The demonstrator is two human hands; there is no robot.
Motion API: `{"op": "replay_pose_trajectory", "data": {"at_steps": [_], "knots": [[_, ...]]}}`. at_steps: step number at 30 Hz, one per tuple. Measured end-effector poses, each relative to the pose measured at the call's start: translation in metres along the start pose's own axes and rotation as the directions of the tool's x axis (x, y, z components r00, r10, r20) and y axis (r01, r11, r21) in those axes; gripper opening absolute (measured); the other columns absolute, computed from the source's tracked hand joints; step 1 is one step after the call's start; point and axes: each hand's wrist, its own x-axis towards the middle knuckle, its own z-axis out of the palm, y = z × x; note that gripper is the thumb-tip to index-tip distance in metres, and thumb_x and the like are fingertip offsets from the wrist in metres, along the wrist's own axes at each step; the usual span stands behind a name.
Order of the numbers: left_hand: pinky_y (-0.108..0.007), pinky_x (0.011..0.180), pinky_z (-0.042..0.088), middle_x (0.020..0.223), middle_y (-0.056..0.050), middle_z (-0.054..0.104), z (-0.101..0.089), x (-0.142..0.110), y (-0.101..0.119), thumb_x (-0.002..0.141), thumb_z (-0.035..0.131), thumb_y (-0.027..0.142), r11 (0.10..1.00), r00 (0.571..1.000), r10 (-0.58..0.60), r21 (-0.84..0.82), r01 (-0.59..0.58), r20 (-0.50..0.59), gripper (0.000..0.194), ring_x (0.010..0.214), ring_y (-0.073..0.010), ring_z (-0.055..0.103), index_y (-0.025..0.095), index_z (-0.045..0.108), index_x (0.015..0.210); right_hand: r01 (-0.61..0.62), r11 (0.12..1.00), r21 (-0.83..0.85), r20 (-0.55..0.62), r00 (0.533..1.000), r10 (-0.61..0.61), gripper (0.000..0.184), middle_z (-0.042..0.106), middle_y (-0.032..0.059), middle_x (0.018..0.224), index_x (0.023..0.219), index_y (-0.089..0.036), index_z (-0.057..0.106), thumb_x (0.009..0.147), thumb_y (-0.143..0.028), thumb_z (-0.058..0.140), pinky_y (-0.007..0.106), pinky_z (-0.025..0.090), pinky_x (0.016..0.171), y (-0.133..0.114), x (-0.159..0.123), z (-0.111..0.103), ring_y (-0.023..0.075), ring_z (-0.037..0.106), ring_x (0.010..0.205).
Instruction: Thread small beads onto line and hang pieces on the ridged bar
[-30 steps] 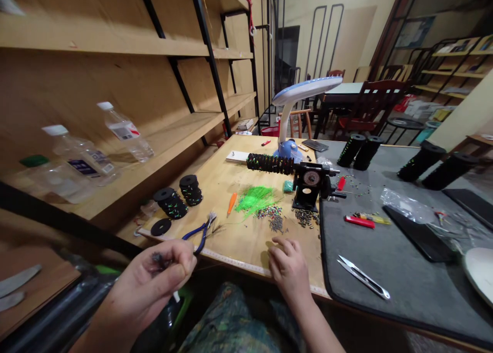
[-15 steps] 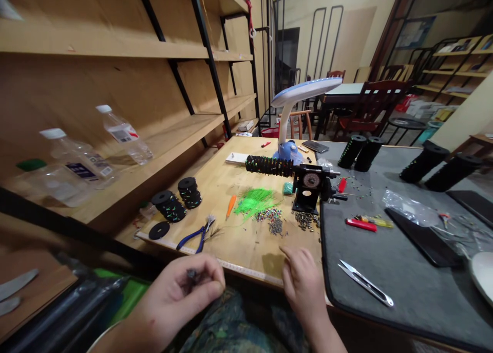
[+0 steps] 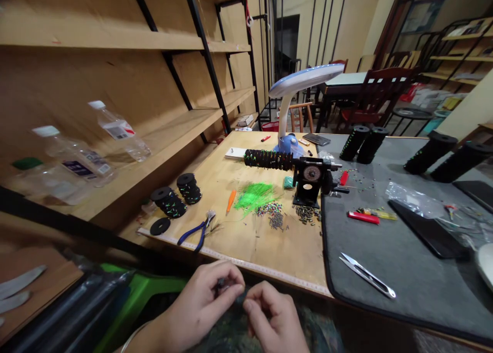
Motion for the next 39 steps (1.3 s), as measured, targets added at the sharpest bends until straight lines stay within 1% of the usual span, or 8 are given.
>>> {"op": "replay_pose_trajectory", "data": {"at_steps": [5,10,15,20,23,27,34,39], "knots": [[-0.023,0.060,0.036,0.063,0.003,0.049,0.010,0.014,-0.017,0.081,0.057,0.028,0.952,0.990,-0.143,-0.271,0.142,0.016,0.015,0.062,-0.0123,0.043,0.014,0.060,0.075,-0.052,0.997,0.058,-0.062,0.997,0.055,0.036,0.036,-0.0079,0.055,0.073,-0.020,0.051,0.089,-0.052,0.051,0.020,0.028,0.045,0.018,0.001,-0.003,0.0091,0.033,0.048],[-0.023,0.060,0.036,0.063,0.003,0.048,0.012,0.017,-0.027,0.080,0.058,0.027,0.941,0.987,-0.159,-0.303,0.153,0.006,0.015,0.062,-0.0124,0.043,0.014,0.060,0.074,0.053,0.978,-0.201,-0.271,0.956,-0.107,0.024,0.059,0.0002,0.065,0.083,-0.019,0.061,0.091,-0.040,0.051,0.024,0.046,0.058,0.019,-0.006,-0.014,0.0153,0.057,0.059],[-0.023,0.058,0.035,0.060,0.003,0.048,0.010,0.017,-0.023,0.082,0.057,0.026,0.974,0.991,-0.132,-0.184,0.129,-0.005,0.016,0.060,-0.0122,0.043,0.014,0.061,0.073,0.172,0.771,-0.613,-0.209,0.906,-0.368,0.040,0.071,0.0107,0.107,0.122,-0.021,0.057,0.083,-0.031,0.061,0.032,0.056,0.072,0.006,-0.010,-0.033,0.0255,0.068,0.090],[-0.023,0.059,0.036,0.063,0.001,0.054,0.011,0.017,-0.017,0.085,0.054,0.024,0.999,0.999,-0.049,0.001,0.049,-0.020,0.017,0.060,-0.0127,0.047,0.014,0.062,0.073,0.222,0.567,-0.793,-0.181,0.804,-0.567,0.036,0.072,0.0111,0.108,0.117,-0.022,0.062,0.081,-0.025,0.065,0.040,0.053,0.084,-0.010,-0.010,-0.042,0.0299,0.066,0.099],[-0.023,0.061,0.037,0.066,-0.001,0.058,0.012,0.016,-0.016,0.085,0.053,0.021,0.997,1.000,0.004,0.082,-0.002,-0.022,0.016,0.062,-0.0134,0.050,0.015,0.062,0.074,0.223,0.726,-0.650,-0.214,0.863,-0.457,0.030,0.074,0.0109,0.102,0.112,-0.022,0.065,0.082,-0.026,0.064,0.035,0.055,0.078,-0.013,-0.006,-0.034,0.0272,0.069,0.090],[-0.024,0.064,0.038,0.071,-0.003,0.062,0.013,0.014,-0.016,0.086,0.052,0.019,0.990,0.999,0.053,0.128,-0.051,-0.008,0.015,0.067,-0.0147,0.054,0.015,0.064,0.077,0.001,0.985,-0.174,-0.164,0.986,-0.030,0.020,0.072,0.0053,0.076,0.095,-0.019,0.068,0.084,-0.034,0.061,0.027,0.052,0.060,-0.005,0.003,-0.020,0.0190,0.065,0.064],[-0.023,0.059,0.036,0.062,0.003,0.050,0.019,0.024,-0.025,0.080,0.062,0.030,0.964,0.990,-0.138,-0.230,0.134,0.000,0.018,0.060,-0.0122,0.046,0.014,0.067,0.088,-0.123,0.987,0.098,-0.138,0.981,0.136,0.036,0.041,-0.0079,0.050,0.065,-0.017,0.057,0.083,-0.049,0.063,0.019,0.027,0.045,0.019,0.005,-0.016,0.0076,0.035,0.046],[-0.021,0.055,0.032,0.061,0.008,0.039,0.027,0.032,-0.038,0.077,0.068,0.043,0.830,0.952,-0.264,-0.540,0.140,-0.158,0.034,0.057,-0.0089,0.037,0.014,0.060,0.094,-0.192,0.880,0.435,-0.238,0.918,0.318,0.043,0.057,-0.0037,0.048,0.072,-0.017,0.059,0.072,-0.059,0.071,0.016,0.021,0.036,0.033,0.007,-0.015,0.0071,0.040,0.038]]}}
